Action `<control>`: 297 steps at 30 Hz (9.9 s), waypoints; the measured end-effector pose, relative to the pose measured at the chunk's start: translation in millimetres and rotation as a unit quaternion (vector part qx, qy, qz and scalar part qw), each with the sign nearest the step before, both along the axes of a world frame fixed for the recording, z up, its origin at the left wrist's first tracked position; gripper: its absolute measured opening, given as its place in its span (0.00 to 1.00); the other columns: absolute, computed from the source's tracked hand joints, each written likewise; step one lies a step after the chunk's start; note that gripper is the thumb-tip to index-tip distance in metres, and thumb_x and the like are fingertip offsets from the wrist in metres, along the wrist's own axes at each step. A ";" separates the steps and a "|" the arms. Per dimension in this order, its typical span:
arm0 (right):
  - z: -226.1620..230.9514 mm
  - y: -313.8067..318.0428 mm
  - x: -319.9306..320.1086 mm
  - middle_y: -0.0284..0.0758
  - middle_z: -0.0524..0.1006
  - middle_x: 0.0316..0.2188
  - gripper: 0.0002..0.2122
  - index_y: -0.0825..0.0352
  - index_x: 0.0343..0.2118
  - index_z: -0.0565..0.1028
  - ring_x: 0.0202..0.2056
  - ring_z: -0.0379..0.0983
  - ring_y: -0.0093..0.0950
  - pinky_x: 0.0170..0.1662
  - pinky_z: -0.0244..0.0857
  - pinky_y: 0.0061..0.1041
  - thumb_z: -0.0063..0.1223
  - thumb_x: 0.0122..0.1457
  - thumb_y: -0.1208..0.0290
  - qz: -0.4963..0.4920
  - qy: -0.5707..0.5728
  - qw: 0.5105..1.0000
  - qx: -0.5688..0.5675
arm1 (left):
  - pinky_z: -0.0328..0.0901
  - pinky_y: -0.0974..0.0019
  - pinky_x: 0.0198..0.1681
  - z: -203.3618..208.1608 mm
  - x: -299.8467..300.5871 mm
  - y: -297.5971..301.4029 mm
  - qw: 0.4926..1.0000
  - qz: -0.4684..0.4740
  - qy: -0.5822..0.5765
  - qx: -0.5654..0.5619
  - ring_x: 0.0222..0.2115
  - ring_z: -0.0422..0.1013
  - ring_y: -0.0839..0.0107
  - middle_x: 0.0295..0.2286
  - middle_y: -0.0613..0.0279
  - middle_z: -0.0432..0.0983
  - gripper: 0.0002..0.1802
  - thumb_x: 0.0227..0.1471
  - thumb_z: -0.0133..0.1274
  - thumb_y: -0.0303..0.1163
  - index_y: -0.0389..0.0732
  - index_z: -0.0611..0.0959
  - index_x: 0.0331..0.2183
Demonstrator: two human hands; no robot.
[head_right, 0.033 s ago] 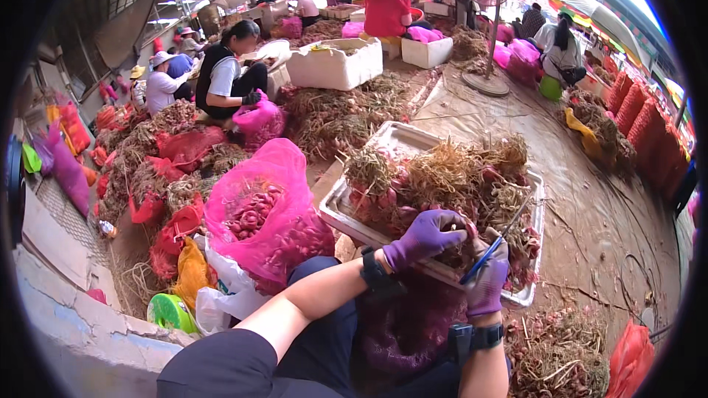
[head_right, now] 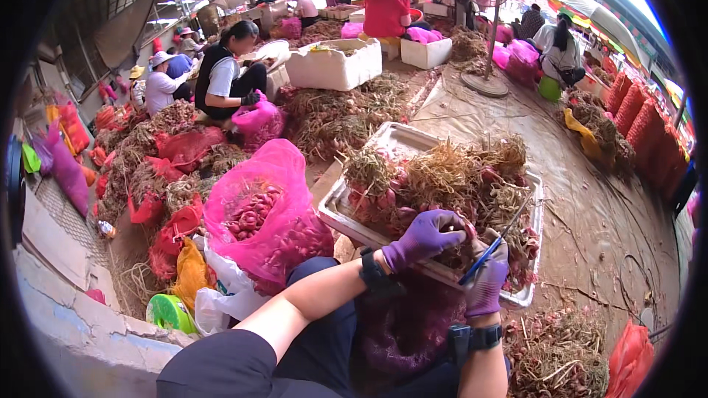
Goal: The person reaches into a mesh bag, pulls out a bunch of shallots, and places them onto a tray. Using shears, the person trims the roots and stems from the shallots, dropping the cleaned bulbs into a separate mesh bag and the trimmings onto the tray.
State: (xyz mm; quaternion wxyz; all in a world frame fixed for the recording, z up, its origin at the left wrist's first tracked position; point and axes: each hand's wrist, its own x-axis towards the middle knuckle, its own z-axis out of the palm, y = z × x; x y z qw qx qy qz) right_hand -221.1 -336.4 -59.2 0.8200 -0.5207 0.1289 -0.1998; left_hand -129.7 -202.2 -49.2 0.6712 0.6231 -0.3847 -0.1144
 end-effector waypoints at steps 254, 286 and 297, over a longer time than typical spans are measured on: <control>26.3 -19.4 1.9 0.27 0.73 0.24 0.15 0.68 0.38 0.70 0.25 0.70 0.17 0.28 0.66 0.17 0.61 0.47 0.77 0.023 0.037 0.995 -0.089 | 0.70 0.71 0.38 -12.4 -5.1 -7.1 0.948 -0.125 0.293 -0.028 0.36 0.73 0.75 0.39 0.64 0.74 0.18 0.60 0.45 0.34 0.36 0.71 0.49; 28.1 -17.4 -3.2 0.30 0.72 0.27 0.15 0.69 0.39 0.69 0.27 0.71 0.20 0.31 0.68 0.20 0.59 0.47 0.77 0.014 0.001 0.992 -0.121 | 0.69 0.71 0.38 -1.4 -6.8 -11.6 0.971 -0.079 0.227 0.021 0.35 0.72 0.76 0.35 0.64 0.75 0.18 0.58 0.47 0.34 0.36 0.73 0.47; 41.2 6.5 -3.6 0.25 0.66 0.23 0.17 0.67 0.41 0.66 0.23 0.63 0.14 0.25 0.61 0.14 0.58 0.49 0.81 -0.001 -0.042 0.996 0.082 | 0.64 0.78 0.33 -11.9 -2.4 -2.0 0.947 -0.159 0.269 -0.076 0.28 0.65 0.85 0.28 0.74 0.70 0.15 0.62 0.40 0.38 0.39 0.75 0.41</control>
